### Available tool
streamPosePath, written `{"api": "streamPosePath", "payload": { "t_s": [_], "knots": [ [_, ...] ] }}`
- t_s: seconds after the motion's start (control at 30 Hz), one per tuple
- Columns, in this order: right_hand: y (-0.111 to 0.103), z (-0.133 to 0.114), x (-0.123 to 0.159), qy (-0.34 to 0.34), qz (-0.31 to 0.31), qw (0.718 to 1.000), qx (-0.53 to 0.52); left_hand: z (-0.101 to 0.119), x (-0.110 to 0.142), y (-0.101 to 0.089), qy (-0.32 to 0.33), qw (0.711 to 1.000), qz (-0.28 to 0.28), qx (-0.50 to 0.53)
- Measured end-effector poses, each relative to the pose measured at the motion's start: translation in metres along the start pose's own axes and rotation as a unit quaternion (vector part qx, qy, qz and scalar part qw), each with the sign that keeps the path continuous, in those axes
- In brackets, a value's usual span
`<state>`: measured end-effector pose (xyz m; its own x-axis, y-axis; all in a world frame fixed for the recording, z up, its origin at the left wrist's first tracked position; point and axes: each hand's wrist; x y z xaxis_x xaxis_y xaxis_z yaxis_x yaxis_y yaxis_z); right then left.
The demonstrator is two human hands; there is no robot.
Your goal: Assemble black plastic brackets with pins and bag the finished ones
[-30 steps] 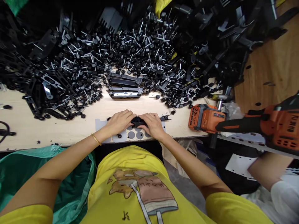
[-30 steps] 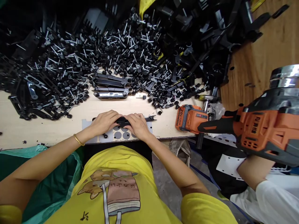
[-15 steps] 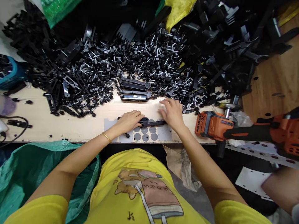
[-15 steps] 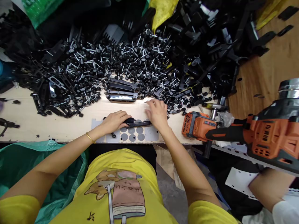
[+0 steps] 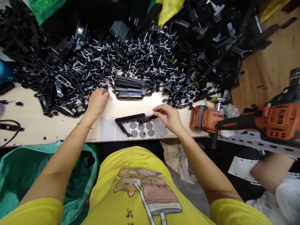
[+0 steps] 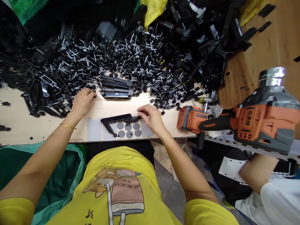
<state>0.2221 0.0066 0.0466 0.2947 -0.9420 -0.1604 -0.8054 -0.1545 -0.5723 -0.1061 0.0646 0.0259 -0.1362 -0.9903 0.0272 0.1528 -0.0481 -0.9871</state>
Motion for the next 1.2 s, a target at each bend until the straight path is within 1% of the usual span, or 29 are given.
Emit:
{"api": "streamPosePath", "payload": {
  "t_s": [0.03, 0.1, 0.17, 0.2, 0.23, 0.27, 0.33, 0.4, 0.43, 0.47, 0.53, 0.6, 0.63, 0.67, 0.7, 0.77, 0.8, 0.87, 0.93, 0.97, 1.03, 1.1, 1.2],
  "knots": [
    [0.006, -0.004, 0.006, -0.015, -0.017, 1.0, 0.003, -0.001, 0.0, 0.001, 0.002, 1.0, 0.011, 0.013],
    [0.014, -0.006, 0.012, -0.042, -0.038, 0.998, 0.025, 0.001, 0.006, -0.002, -0.001, 0.997, 0.047, 0.058],
    [0.018, -0.006, 0.012, -0.069, -0.053, 0.994, 0.063, 0.006, 0.02, -0.011, -0.034, 0.986, 0.09, 0.138],
    [0.017, -0.006, 0.01, -0.083, -0.067, 0.99, 0.091, 0.01, 0.029, -0.016, -0.063, 0.973, 0.107, 0.194],
    [0.016, -0.008, 0.007, -0.098, -0.088, 0.983, 0.124, 0.015, 0.039, -0.02, -0.095, 0.954, 0.115, 0.261],
    [0.015, -0.012, 0.004, -0.115, -0.115, 0.973, 0.162, 0.021, 0.051, -0.023, -0.129, 0.927, 0.113, 0.332],
    [0.013, -0.023, -0.004, -0.15, -0.181, 0.942, 0.24, 0.033, 0.073, -0.026, -0.183, 0.864, 0.088, 0.461],
    [0.015, -0.037, -0.013, -0.174, -0.238, 0.908, 0.299, 0.045, 0.091, -0.021, -0.22, 0.81, 0.062, 0.54],
    [0.017, -0.043, -0.017, -0.173, -0.254, 0.897, 0.318, 0.049, 0.097, -0.017, -0.233, 0.793, 0.054, 0.561],
    [0.02, -0.047, -0.02, -0.161, -0.261, 0.892, 0.331, 0.053, 0.102, -0.012, -0.244, 0.781, 0.051, 0.572],
    [0.027, -0.05, -0.023, -0.109, -0.253, 0.9, 0.337, 0.056, 0.108, -0.001, -0.256, 0.772, 0.054, 0.579],
    [0.034, -0.046, -0.021, -0.051, -0.228, 0.918, 0.319, 0.057, 0.109, 0.007, -0.259, 0.778, 0.067, 0.569],
    [0.037, -0.041, -0.018, -0.036, -0.213, 0.928, 0.304, 0.057, 0.109, 0.009, -0.259, 0.785, 0.076, 0.558],
    [0.039, -0.036, -0.013, -0.036, -0.195, 0.937, 0.288, 0.057, 0.109, 0.01, -0.255, 0.797, 0.085, 0.541],
    [0.04, -0.029, -0.007, -0.049, -0.174, 0.945, 0.271, 0.057, 0.11, 0.009, -0.247, 0.813, 0.093, 0.519],
    [0.043, -0.015, 0.008, -0.094, -0.127, 0.959, 0.234, 0.059, 0.111, 0.003, -0.216, 0.859, 0.104, 0.453],
    [0.043, -0.009, 0.016, -0.119, -0.108, 0.963, 0.218, 0.06, 0.111, 0.0, -0.189, 0.886, 0.105, 0.411],
    [0.045, 0.004, 0.03, -0.159, -0.085, 0.963, 0.198, 0.062, 0.112, -0.007, -0.109, 0.932, 0.091, 0.334],
    [0.047, 0.013, 0.039, -0.178, -0.082, 0.958, 0.211, 0.061, 0.11, -0.01, -0.037, 0.957, 0.066, 0.28],
    [0.048, 0.017, 0.041, -0.179, -0.085, 0.954, 0.226, 0.06, 0.109, -0.01, -0.017, 0.962, 0.057, 0.265],
    [0.05, 0.022, 0.042, -0.172, -0.086, 0.947, 0.257, 0.054, 0.103, -0.009, -0.011, 0.964, 0.045, 0.263],
    [0.053, 0.027, 0.041, -0.17, -0.083, 0.943, 0.274, 0.046, 0.098, -0.005, -0.032, 0.952, 0.024, 0.304],
    [0.056, 0.031, 0.041, -0.167, -0.079, 0.941, 0.285, 0.038, 0.092, 0.0, -0.083, 0.922, -0.033, 0.376]
  ]
}}
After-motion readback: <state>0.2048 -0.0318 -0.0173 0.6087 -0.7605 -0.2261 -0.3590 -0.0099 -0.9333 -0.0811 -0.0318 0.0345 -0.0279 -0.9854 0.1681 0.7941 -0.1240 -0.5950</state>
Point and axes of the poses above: each hand's wrist, its own x-axis away from the middle knuckle, its own y-axis out of the palm, z = x × y, and after that the axes turned 7 degrees about -y, right-handed
